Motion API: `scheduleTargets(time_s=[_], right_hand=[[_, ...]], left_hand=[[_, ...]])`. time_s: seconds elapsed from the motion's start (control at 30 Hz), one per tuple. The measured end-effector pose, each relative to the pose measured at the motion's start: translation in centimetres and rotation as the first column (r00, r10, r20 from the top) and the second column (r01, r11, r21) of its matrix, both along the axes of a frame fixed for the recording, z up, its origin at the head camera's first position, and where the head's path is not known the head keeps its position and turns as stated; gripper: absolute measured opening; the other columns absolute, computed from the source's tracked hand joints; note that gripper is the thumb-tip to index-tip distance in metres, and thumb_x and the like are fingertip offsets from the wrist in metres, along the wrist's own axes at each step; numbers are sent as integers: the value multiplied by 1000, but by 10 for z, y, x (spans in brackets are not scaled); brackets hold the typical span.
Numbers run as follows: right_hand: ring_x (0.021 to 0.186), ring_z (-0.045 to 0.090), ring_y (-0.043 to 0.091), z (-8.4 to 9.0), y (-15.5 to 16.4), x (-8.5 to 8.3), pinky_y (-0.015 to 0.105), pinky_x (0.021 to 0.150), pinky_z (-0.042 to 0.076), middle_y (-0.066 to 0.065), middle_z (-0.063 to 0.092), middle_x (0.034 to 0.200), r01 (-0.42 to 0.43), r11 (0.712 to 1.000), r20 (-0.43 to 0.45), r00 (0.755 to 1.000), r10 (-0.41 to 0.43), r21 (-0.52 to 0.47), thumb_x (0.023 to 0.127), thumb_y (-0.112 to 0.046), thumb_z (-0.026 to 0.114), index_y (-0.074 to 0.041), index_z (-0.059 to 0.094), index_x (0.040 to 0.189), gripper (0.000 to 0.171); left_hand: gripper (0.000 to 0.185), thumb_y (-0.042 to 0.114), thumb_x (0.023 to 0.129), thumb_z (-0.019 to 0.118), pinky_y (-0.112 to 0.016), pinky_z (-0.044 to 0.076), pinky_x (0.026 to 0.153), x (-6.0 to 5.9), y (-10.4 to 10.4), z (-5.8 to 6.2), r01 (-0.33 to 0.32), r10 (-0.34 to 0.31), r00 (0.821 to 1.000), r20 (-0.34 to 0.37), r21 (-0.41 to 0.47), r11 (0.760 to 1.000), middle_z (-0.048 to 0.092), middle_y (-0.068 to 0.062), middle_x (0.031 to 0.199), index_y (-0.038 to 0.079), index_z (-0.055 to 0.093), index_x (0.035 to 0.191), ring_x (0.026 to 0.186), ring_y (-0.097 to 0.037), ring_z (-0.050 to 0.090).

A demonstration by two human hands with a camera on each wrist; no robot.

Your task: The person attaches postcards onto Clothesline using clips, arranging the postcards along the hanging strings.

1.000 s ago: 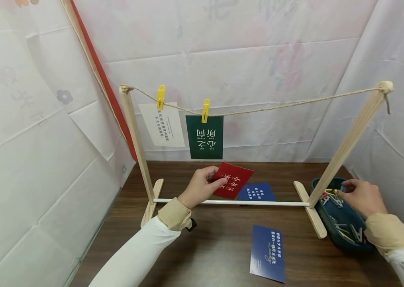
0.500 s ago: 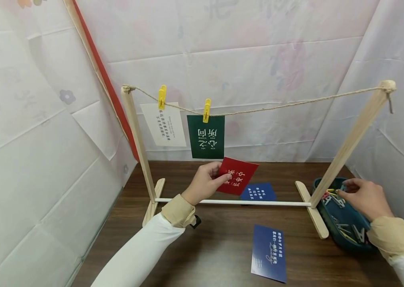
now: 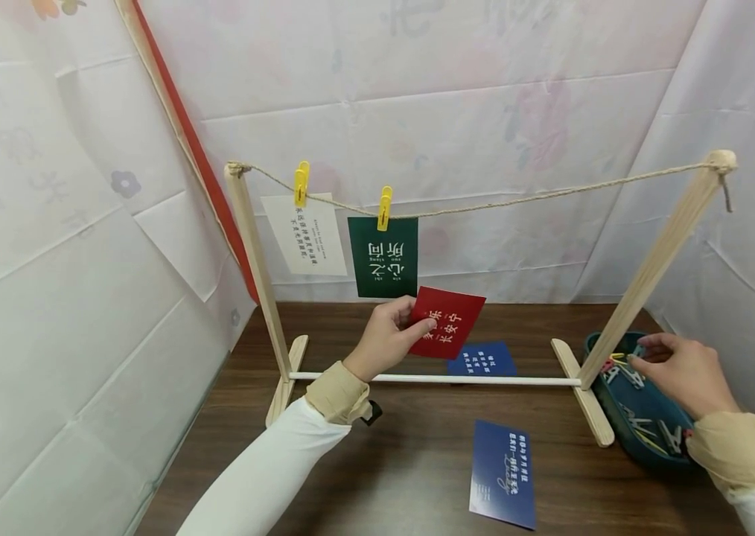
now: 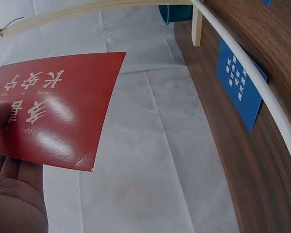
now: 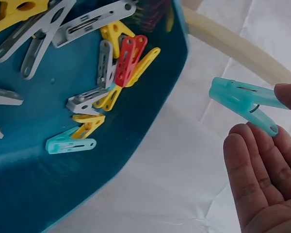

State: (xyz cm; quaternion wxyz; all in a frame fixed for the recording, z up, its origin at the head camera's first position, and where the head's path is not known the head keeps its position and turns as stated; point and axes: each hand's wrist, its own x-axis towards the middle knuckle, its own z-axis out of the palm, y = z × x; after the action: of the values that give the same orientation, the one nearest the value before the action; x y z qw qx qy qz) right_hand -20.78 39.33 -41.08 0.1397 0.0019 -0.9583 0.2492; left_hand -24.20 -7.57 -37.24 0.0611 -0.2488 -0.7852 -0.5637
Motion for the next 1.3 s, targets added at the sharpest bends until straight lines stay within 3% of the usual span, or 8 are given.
scheduleTargets(time_s=[0.17,0.4,0.73,0.97,1.3], right_hand=[[73,69,18,2,-5,3,23,59,48,25,79,94,-11,1000,-35,999,11,-3,94,-16,83,10,73,114,34],[72,67,13,10,-13,8,21,57,46,25,79,93,-20,1000,-75,997,19,-10,92,-14,83,9,74,112,32],[67,50,-18,23,-24,12,17,56,45,21,80,91,-48,999,-125,991,45,-20,91,-14,85,7,76,111,30],[69,50,-22,32,-31,15,10,58,43,22,80,89,-83,996,-185,980,77,-25,88,-10,86,7,77,109,29],[72,50,-24,52,-45,15,5,62,42,22,80,89,-141,990,-253,958,134,-7,86,-7,87,6,77,107,27]], left_hand=[[32,13,100,78,-46,66,91,-2,2,3,-11,11,1000,-12,2,1000,79,-19,124,-1,69,128,107,-33,79],[31,14,101,77,-47,67,91,-3,5,9,-20,20,999,-25,20,1000,79,-19,123,-1,69,127,107,-33,80],[31,13,101,77,-46,67,90,-5,6,14,-23,25,999,-43,45,999,80,-19,121,-1,69,127,107,-32,80],[32,13,101,77,-46,67,90,-4,6,20,-26,28,999,-30,56,998,80,-20,122,-1,69,129,108,-32,80],[29,11,101,77,-45,66,91,-9,8,26,-33,37,996,-80,61,998,80,-21,118,-3,69,125,105,-33,80]])
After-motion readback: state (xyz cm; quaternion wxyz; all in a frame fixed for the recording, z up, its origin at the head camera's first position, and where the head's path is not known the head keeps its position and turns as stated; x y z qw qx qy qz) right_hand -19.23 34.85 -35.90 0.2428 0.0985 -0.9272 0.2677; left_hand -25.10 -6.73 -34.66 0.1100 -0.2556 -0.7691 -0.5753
